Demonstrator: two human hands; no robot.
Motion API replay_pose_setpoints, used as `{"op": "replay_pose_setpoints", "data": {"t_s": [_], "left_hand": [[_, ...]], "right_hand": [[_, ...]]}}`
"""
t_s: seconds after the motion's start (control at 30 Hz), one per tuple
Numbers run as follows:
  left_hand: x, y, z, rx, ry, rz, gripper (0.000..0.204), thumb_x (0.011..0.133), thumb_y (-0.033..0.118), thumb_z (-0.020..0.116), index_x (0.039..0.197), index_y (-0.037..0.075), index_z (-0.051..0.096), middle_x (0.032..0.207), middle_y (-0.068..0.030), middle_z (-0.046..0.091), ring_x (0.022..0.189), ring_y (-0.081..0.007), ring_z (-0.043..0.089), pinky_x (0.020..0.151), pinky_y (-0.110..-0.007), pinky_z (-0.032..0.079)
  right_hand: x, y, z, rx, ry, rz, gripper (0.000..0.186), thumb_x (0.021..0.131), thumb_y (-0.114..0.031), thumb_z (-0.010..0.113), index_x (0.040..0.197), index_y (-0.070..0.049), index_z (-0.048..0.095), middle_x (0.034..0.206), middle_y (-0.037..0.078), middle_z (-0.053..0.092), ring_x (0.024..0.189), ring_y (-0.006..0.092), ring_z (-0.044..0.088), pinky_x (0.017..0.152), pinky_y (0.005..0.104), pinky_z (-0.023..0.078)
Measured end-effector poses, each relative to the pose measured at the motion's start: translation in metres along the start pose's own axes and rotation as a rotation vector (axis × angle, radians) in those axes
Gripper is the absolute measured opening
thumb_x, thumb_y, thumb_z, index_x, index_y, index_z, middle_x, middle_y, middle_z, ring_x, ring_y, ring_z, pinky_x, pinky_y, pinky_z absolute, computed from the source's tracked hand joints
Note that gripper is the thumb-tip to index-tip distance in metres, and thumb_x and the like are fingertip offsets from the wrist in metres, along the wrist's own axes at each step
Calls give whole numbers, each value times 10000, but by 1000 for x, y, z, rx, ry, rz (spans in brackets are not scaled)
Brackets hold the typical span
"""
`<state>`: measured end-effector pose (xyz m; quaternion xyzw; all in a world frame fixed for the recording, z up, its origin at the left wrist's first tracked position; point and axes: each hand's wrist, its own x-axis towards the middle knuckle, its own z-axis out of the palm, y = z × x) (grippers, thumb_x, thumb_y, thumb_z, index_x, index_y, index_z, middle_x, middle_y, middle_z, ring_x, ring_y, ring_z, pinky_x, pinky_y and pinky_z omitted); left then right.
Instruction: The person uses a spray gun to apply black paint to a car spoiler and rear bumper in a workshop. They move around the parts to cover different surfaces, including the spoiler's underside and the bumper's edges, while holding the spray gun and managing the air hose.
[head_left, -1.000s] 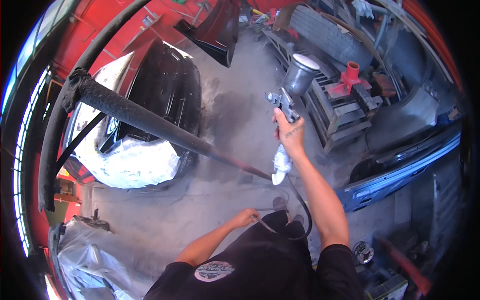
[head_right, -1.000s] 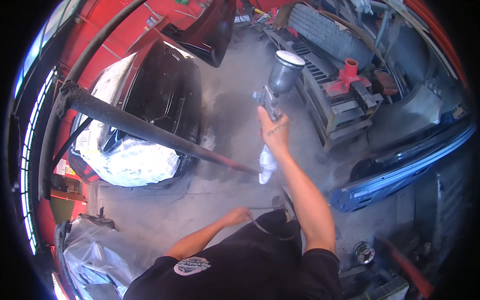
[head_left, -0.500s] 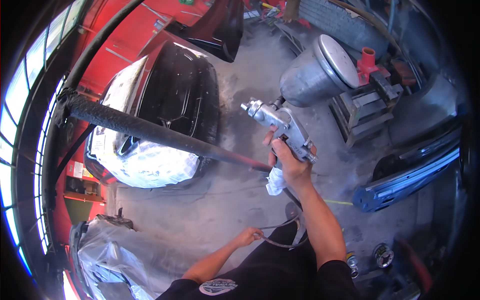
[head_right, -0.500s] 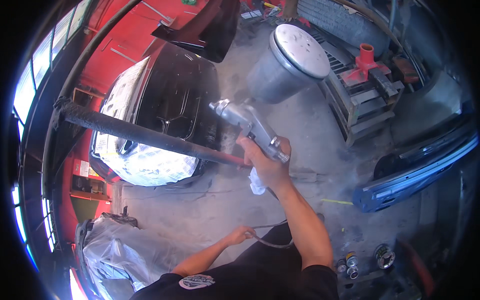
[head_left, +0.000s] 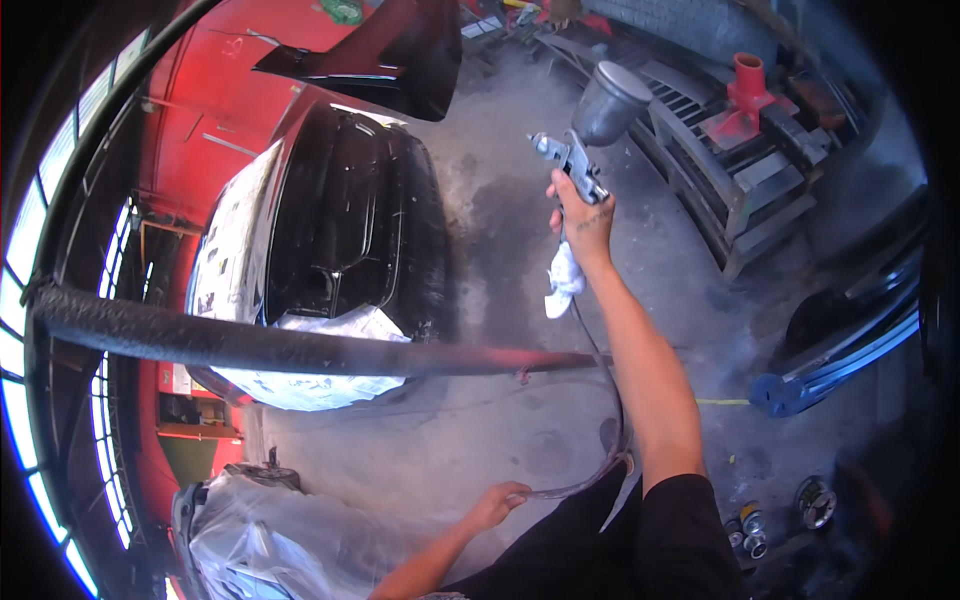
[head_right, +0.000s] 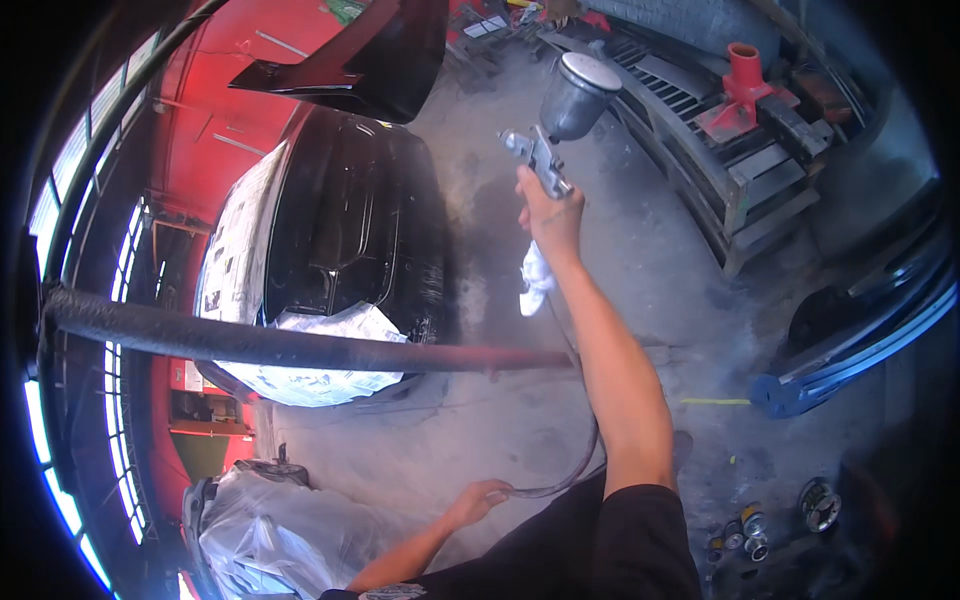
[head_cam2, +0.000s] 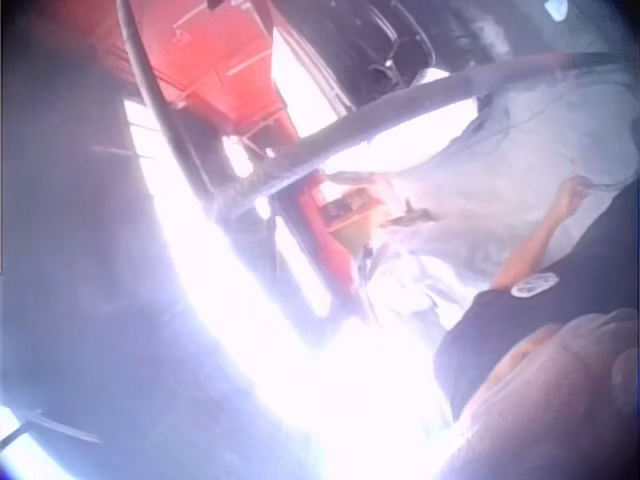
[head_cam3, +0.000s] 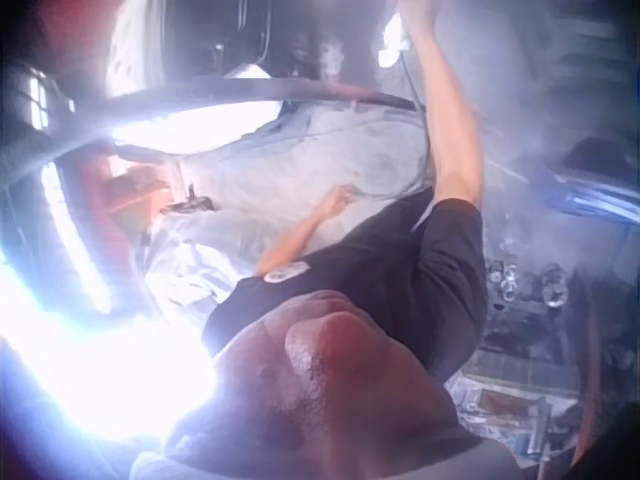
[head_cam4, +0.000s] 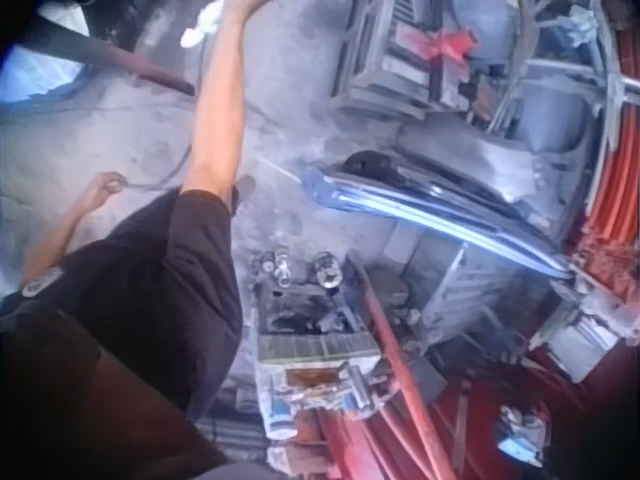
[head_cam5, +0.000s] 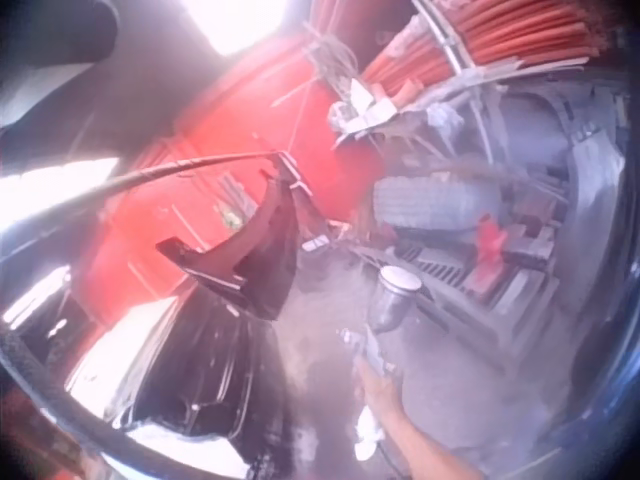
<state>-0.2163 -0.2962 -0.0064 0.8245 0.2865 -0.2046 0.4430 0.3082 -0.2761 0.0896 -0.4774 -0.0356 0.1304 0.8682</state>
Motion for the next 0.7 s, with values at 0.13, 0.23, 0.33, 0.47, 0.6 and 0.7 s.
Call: {"op": "replay_pose_setpoints", "data": {"t_s": [0.13, 0.23, 0.33, 0.47, 0.6, 0.7], "left_hand": [[12, -6, -3, 14, -27, -21, 241, 998, 140, 676, 1205, 27, 725, 1192, -164, 745, 1130, -330, 708, 1008, -409, 534], [16, -24, 4, 35, -35, 25, 236, 1010, 161, 669, 1198, 30, 725, 1190, -157, 740, 1135, -330, 697, 1008, -411, 532], [22, -36, 14, 73, -64, 103, 228, 1011, 173, 668, 1180, 28, 720, 1169, -156, 731, 1127, -348, 678, 994, -424, 523], [44, -40, 24, 119, -82, 175, 236, 1020, 177, 650, 1196, 30, 707, 1147, -166, 718, 1109, -381, 654, 973, -442, 519], [67, -18, 20, 196, -13, 121, 257, 1025, 178, 641, 1237, 44, 698, 1146, -177, 712, 1104, -396, 645, 973, -457, 517], [84, -24, 16, 165, 83, 67, 249, 1027, 154, 646, 1252, 61, 699, 1188, -175, 701, 1143, -355, 637, 1017, -468, 493]], "right_hand": [[22, 18, 10, 14, 109, -58, 312, 942, -304, 751, 828, -18, 696, 596, 18, 614, 445, 117, 570, 449, 289, 442], [-3, 12, -3, 55, -34, 70, 297, 945, -276, 746, 821, -10, 698, 603, 20, 625, 462, 106, 578, 454, 285, 435], [-34, 11, -32, 108, -244, 81, 221, 930, -205, 755, 881, 9, 730, 654, 22, 656, 526, 88, 597, 495, 266, 448], [-43, 33, -64, 160, -502, -34, 152, 907, -152, 769, 957, -8, 757, 703, 15, 672, 562, 81, 582, 532, 265, 448], [-6, 78, -61, 161, -534, 7, 160, 922, -157, 759, 1005, -21, 754, 755, 22, 686, 580, 84, 589, 555, 268, 460], [47, 113, -36, 221, -425, -10, 413, 909, -250, 773, 1230, 4, 718, 901, 92, 757, 568, 131, 636, 514, 263, 493]]}}
